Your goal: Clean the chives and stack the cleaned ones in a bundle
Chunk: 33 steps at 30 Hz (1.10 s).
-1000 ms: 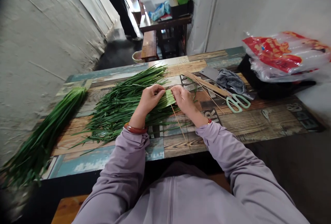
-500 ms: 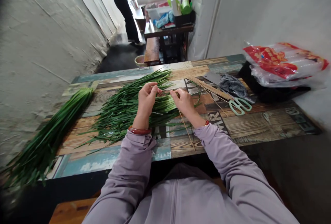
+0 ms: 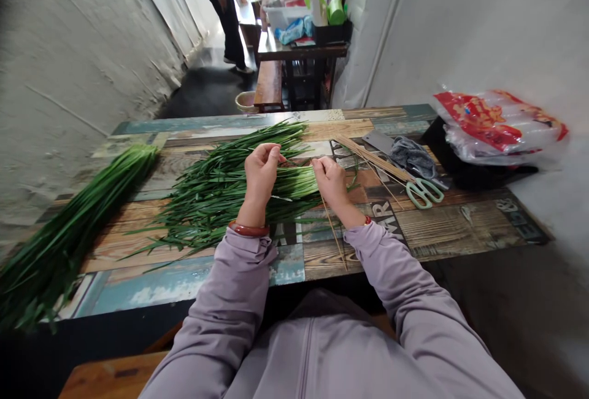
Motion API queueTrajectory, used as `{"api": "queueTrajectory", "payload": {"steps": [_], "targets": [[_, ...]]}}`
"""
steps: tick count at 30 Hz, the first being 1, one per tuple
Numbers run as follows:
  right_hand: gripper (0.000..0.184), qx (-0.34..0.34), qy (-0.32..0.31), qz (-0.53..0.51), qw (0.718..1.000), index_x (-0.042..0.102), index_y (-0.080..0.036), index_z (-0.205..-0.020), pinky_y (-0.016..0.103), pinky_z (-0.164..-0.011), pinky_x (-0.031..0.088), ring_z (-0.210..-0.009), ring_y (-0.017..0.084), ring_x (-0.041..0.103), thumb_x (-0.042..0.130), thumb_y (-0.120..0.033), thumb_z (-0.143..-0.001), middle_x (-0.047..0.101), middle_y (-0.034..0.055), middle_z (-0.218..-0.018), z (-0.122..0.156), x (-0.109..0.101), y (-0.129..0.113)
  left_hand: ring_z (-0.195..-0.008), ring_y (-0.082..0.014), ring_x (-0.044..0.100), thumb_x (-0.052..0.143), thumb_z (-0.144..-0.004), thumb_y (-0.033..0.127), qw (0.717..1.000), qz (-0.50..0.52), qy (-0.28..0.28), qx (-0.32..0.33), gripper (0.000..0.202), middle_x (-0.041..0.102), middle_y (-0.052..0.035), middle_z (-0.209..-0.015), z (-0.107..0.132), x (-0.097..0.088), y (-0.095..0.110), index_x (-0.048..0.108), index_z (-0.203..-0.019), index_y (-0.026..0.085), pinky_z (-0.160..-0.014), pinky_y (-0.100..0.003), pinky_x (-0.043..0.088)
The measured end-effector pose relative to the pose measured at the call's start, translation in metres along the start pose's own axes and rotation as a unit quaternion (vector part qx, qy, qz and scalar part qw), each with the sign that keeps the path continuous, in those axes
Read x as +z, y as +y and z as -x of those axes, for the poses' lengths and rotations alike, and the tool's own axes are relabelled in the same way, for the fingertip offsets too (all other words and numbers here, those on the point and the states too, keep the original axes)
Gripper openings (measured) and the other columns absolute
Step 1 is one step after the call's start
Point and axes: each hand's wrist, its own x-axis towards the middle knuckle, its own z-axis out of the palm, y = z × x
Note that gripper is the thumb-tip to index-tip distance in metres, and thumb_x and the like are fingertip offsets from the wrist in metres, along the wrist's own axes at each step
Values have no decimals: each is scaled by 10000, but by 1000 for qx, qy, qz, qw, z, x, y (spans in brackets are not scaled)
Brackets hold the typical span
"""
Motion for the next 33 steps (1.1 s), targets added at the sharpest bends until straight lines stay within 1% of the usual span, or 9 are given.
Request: {"api": "queueTrajectory", "payload": {"steps": [3, 6, 11, 17, 22, 25, 29, 31, 33], "targets": [[371, 11, -1, -27, 1000, 562, -217, -700, 281, -628, 356, -643, 152, 513, 435, -466, -944, 561, -9, -633, 0, 2, 3, -817, -170, 661, 522, -923, 294, 992, -98, -60, 56, 193, 722, -46, -850, 2, 1, 1, 680, -942, 184, -778, -275, 489], [380, 13, -6, -45, 999, 585, -210, -721, 275, -646, 382, -658, 150, 524, 442, -481, -945, 587, -8, -652, -1, 3, 7, -949, -201, 666, 512, -938, 249, 967, -190, -128, 114, 201, 741, -80, -994, 7, 4, 5, 706, -945, 195, -863, -300, 479], [386, 18, -13, -44, 999, 612, -207, -742, 277, -654, 396, -684, 162, 557, 458, -502, -936, 625, 5, -683, -1, 4, 11, -890, -218, 674, 505, -966, 281, 920, -300, -225, 112, 254, 747, -103, -943, 13, 5, 11, 717, -864, 186, -804, -309, 473], [450, 52, -46, -120, 990, 662, -183, -893, 284, -694, 448, -765, 186, 612, 478, -593, -923, 690, 48, -813, 3, 5, 14, -919, -222, 685, 511, -980, 297, 902, -357, -221, 97, 259, 747, -110, -976, 17, 5, 16, 715, -866, 186, -795, -312, 472], [421, 45, -52, -54, 996, 639, -199, -798, 292, -695, 413, -722, 186, 575, 497, -581, -903, 646, 29, -736, 4, 9, 16, -958, -223, 688, 515, -981, 297, 905, -352, -221, 90, 251, 747, -112, -989, 18, 5, 15, 719, -888, 183, -842, -319, 482], [368, 31, -39, -44, 998, 631, -206, -780, 291, -683, 398, -721, 189, 582, 498, -526, -902, 653, 31, -733, 3, 10, 15, -1042, -227, 680, 583, -953, 383, 913, -320, -229, 105, 233, 740, -97, -1083, 18, 2, 17, 711, -1022, 200, -907, -328, 484], [370, 22, -28, -61, 998, 636, -206, -763, 286, -658, 387, -686, 181, 582, 497, -519, -901, 659, 22, -709, -1, 5, 10, -1252, -306, 585, 744, -775, 586, 884, -346, -282, 139, 756, 628, -131, -1351, 20, -6, 27, 526, -1402, 225, -1019, -409, 450], [373, 26, -17, -66, 997, 642, -204, -762, 289, -651, 384, -677, 183, 581, 498, -520, -899, 661, 21, -702, -3, 1, 8, -1292, -329, 547, 804, -696, 582, 857, -392, -300, 149, 978, 571, -141, -1419, 24, -8, 31, 390, -1510, 234, -1063, -443, 415], [373, 30, -7, -67, 997, 647, -201, -761, 295, -643, 379, -663, 187, 577, 497, -514, -896, 656, 24, -688, -4, -3, 6, -1270, -317, 553, 812, -704, 484, 836, -441, -290, 151, 1013, 570, -137, -1410, 29, -9, 34, 318, -1547, 220, -1077, -445, 397]]}}
